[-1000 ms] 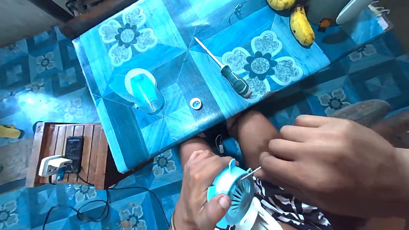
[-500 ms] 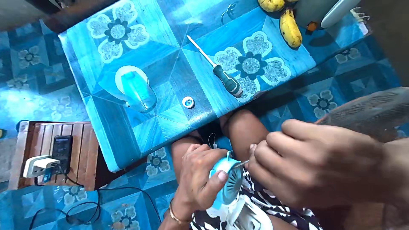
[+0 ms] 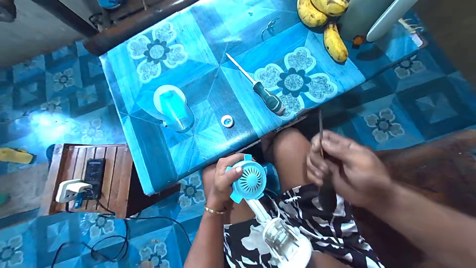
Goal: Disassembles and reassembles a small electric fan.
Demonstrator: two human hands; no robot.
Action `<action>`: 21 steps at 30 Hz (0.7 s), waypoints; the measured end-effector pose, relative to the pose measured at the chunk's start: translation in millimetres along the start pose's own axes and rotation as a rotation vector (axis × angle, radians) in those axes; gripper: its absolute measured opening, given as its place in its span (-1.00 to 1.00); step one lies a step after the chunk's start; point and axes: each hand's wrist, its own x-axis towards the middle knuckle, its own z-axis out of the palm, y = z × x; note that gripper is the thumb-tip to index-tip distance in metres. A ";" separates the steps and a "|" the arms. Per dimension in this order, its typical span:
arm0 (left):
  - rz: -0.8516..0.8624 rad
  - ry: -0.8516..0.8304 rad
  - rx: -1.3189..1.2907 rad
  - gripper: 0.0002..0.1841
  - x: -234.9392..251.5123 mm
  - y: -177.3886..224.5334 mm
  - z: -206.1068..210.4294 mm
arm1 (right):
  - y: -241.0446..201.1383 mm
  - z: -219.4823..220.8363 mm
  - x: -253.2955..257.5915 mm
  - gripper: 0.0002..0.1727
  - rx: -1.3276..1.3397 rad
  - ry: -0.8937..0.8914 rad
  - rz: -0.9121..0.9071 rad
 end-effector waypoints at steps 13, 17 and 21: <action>0.025 0.075 -0.111 -0.56 -5.7 7.7 28.4 | 93.3 2.3 -102.8 -0.76 -0.468 -0.171 0.025; 0.062 0.063 -0.120 -0.57 -7.3 7.5 26.3 | 99.6 4.0 -91.8 -0.78 -0.822 -0.405 -0.273; 0.090 0.119 -0.248 -0.65 -12.5 9.1 24.7 | 92.8 7.0 -88.0 -0.72 -0.852 -0.611 -0.186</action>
